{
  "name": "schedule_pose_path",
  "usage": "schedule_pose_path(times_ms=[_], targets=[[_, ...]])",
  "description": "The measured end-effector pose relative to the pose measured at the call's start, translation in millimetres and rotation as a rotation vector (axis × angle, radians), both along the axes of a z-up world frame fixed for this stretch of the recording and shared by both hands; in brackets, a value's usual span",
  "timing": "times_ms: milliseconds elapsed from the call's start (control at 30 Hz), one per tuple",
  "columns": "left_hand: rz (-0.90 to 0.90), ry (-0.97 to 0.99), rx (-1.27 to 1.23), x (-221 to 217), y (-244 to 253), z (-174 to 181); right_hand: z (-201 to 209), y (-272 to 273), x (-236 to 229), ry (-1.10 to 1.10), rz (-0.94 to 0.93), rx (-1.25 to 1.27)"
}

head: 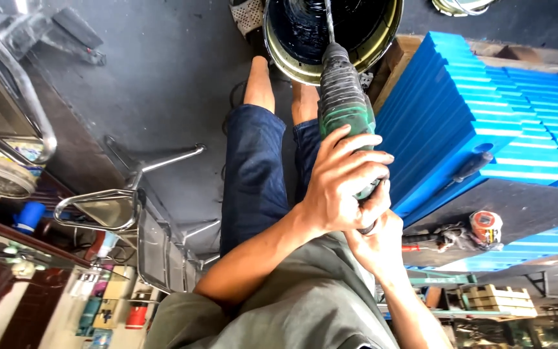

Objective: Stirring a large bucket of black paint or resin using a power mixer tool.

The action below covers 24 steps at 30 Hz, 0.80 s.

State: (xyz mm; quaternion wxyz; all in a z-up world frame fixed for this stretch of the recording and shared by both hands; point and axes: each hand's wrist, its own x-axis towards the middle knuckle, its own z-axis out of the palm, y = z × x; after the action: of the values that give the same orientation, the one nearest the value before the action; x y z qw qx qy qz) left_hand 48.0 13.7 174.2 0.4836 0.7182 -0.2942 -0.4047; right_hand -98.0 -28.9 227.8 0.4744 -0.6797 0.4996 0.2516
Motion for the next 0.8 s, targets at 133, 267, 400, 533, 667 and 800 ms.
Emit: schedule_pose_path(times_ms=[133, 267, 400, 533, 667, 800], targets=[[-0.031, -0.013, -0.043, 8, -9, -6, -4, -3, -11, 0.033, -0.037, 0.039], [-0.207, 0.062, -0.218, 32, -15, -25, 6, -18, 15, 0.107, -0.161, 0.102], [-0.28, 0.058, -0.367, 39, -16, -31, 11, -35, 32, 0.059, -0.172, 0.156], [-0.205, 0.08, -0.307, 46, -14, -25, 6, -45, 9, -0.084, -0.006, 0.264], [-0.14, 0.122, -0.3, 45, -11, -25, -1, -44, -3, -0.009, -0.078, 0.462], [-0.181, 0.072, -0.275, 45, -13, -24, 1, -34, 4, -0.143, -0.222, 0.49]])
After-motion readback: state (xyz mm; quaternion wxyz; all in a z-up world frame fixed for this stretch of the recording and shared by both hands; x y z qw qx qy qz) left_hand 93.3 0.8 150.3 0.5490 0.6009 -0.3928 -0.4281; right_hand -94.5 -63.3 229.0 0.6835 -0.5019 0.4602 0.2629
